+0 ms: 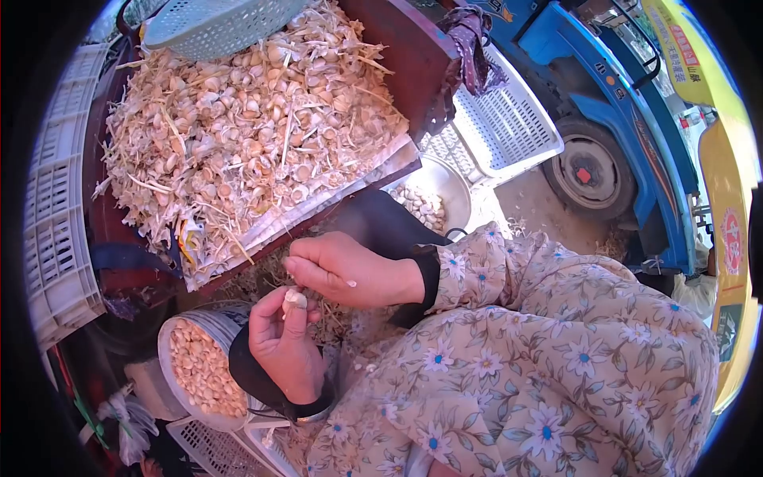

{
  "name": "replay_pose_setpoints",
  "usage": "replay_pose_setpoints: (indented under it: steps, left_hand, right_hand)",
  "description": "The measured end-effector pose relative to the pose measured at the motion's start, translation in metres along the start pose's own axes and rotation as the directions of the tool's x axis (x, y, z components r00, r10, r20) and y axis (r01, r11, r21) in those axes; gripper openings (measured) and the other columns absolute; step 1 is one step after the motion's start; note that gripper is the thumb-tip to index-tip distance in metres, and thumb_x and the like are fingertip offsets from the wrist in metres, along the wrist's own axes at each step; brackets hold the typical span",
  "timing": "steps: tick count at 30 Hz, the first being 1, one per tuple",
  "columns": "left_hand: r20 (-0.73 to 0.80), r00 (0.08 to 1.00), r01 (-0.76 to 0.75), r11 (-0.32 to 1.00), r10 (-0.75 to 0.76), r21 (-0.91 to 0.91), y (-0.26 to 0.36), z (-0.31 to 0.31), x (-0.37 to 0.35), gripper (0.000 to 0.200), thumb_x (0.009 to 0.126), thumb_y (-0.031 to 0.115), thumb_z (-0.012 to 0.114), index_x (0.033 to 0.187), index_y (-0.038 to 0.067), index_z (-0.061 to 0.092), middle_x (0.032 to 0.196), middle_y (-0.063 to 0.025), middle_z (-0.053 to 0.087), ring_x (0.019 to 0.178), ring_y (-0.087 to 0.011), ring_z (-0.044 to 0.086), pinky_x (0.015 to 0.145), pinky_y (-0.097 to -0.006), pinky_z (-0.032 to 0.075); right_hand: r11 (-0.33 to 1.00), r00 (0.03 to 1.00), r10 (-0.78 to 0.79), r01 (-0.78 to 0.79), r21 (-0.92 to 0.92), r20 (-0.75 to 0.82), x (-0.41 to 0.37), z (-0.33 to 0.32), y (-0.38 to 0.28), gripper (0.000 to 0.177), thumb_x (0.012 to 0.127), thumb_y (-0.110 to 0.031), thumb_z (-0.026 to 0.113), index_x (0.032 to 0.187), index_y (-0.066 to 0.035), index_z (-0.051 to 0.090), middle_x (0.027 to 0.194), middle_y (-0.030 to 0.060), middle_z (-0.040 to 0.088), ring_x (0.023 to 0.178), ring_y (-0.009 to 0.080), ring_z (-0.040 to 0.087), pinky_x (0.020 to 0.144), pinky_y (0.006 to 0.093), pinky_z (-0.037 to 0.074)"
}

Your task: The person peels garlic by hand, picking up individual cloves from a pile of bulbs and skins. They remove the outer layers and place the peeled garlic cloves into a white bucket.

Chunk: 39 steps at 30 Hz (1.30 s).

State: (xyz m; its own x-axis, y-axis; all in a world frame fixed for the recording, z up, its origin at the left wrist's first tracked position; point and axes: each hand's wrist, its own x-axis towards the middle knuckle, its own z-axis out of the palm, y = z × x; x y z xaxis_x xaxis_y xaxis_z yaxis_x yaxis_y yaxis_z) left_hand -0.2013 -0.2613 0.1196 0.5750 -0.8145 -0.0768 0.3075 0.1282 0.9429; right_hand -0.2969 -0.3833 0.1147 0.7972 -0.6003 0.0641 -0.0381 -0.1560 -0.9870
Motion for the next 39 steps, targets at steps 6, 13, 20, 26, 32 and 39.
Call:
replay_pose_setpoints:
  steps: [6,13,20,26,32,39]
  left_hand:
    - [-0.19,0.971,-0.109,0.978,0.142,0.177,0.061,-0.046,0.004,0.026,0.086,0.002,0.057,0.112,-0.001,0.052,0.103,-0.0097,0.056,0.085,-0.0138,0.058,0.073,-0.0215,0.048]
    - [-0.192,0.974,-0.1,0.989,0.12,0.108,0.073,-0.081,0.004,0.03,0.082,0.0,0.061,0.111,0.001,0.053,0.1,-0.0091,0.057,0.088,-0.0166,0.059,0.076,-0.0239,0.05]
    - [-0.153,0.982,-0.111,0.994,0.111,0.007,0.066,-0.084,0.001,0.024,0.083,0.002,0.061,0.105,0.003,0.052,0.104,-0.0103,0.055,0.086,-0.0151,0.058,0.075,-0.0221,0.049]
    - [-0.037,0.982,-0.189,0.98,0.187,-0.063,0.075,-0.072,-0.006,0.027,0.079,0.001,0.065,0.102,-0.001,0.051,0.097,-0.0162,0.056,0.075,-0.0194,0.061,0.059,-0.0225,0.053]
    - [0.743,0.651,0.082,0.958,0.157,-0.275,0.128,-0.063,-0.001,0.019,0.084,0.002,0.056,0.1,-0.006,0.048,0.096,-0.0237,0.05,0.047,-0.0218,0.057,0.044,-0.0313,0.055]
    - [-0.155,0.968,-0.13,0.923,0.197,0.362,0.097,-0.127,-0.012,0.025,0.084,0.001,0.058,0.108,0.0,0.052,0.099,-0.0096,0.054,0.088,-0.0176,0.06,0.074,-0.0261,0.048]
  right_hand:
    - [0.922,0.979,-0.008,0.085,-0.378,0.202,0.032,-0.02,0.02,0.018,0.079,-0.013,0.061,0.094,-0.004,0.059,0.075,0.01,0.06,0.069,0.0248,0.06,0.063,0.0351,0.046]
    - [0.696,0.906,-0.419,0.359,-0.622,0.054,0.12,0.004,0.035,0.029,0.075,-0.019,0.062,0.102,-0.009,0.059,0.094,0.0107,0.057,0.083,0.0324,0.058,0.069,0.0415,0.047]
    - [0.536,0.906,-0.411,0.333,-0.776,0.104,0.186,0.03,0.046,0.02,0.076,-0.017,0.058,0.095,-0.01,0.059,0.09,0.0099,0.054,0.075,0.031,0.059,0.062,0.0423,0.047]
    - [0.531,0.918,-0.369,0.334,-0.779,0.142,0.201,0.029,0.057,0.026,0.072,-0.017,0.065,0.096,-0.01,0.061,0.089,0.0103,0.054,0.08,0.0304,0.058,0.068,0.0413,0.047]
    - [0.709,0.879,-0.476,0.402,-0.579,0.027,0.199,-0.004,0.046,0.028,0.07,-0.018,0.074,0.093,-0.006,0.064,0.078,0.007,0.059,0.07,0.0181,0.058,0.063,0.0308,0.047]
    - [0.999,0.996,0.019,-0.023,-0.045,-0.092,0.148,-0.051,0.01,0.032,0.08,-0.009,0.068,0.108,0.0,0.058,0.085,0.0046,0.059,0.067,0.0104,0.06,0.063,0.0222,0.051]
